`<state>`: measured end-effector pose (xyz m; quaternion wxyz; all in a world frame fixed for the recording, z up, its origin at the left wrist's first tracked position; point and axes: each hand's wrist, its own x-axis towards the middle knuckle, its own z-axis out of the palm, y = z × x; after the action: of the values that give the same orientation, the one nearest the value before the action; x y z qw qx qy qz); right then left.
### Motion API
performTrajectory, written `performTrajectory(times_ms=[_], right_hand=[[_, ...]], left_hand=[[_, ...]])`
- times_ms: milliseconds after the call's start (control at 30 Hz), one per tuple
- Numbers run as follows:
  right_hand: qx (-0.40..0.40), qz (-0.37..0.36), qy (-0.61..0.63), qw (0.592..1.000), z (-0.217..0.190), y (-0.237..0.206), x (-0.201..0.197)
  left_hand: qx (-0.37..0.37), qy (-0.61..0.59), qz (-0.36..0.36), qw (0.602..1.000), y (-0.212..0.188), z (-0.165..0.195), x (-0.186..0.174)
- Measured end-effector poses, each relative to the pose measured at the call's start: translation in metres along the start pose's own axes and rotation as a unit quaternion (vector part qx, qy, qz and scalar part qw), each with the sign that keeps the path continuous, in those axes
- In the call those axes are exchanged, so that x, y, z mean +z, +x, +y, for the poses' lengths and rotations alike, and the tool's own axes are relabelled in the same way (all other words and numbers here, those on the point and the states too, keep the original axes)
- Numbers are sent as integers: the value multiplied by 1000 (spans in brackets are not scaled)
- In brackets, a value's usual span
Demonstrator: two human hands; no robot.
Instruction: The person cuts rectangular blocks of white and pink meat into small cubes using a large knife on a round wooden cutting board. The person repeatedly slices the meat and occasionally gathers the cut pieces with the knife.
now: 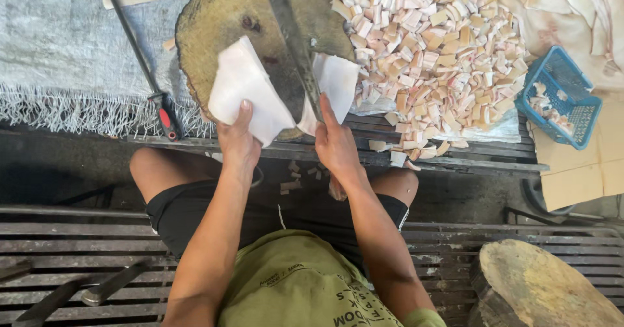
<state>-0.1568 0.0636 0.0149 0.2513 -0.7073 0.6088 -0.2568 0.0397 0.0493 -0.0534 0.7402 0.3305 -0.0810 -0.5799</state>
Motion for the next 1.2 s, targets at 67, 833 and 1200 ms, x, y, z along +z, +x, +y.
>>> performTrajectory(times_ms=[67,833,1200], right_hand=[[4,29,32,999,-8,-20,-3],[82,47,366,926,48,-114,-7],[192,91,343,915,63,-117,-26]], left_hand=[[20,-3,36,999,12,-1,6],[216,674,-119,697,113,66,31],[12,787,-164,594,176,123,81]])
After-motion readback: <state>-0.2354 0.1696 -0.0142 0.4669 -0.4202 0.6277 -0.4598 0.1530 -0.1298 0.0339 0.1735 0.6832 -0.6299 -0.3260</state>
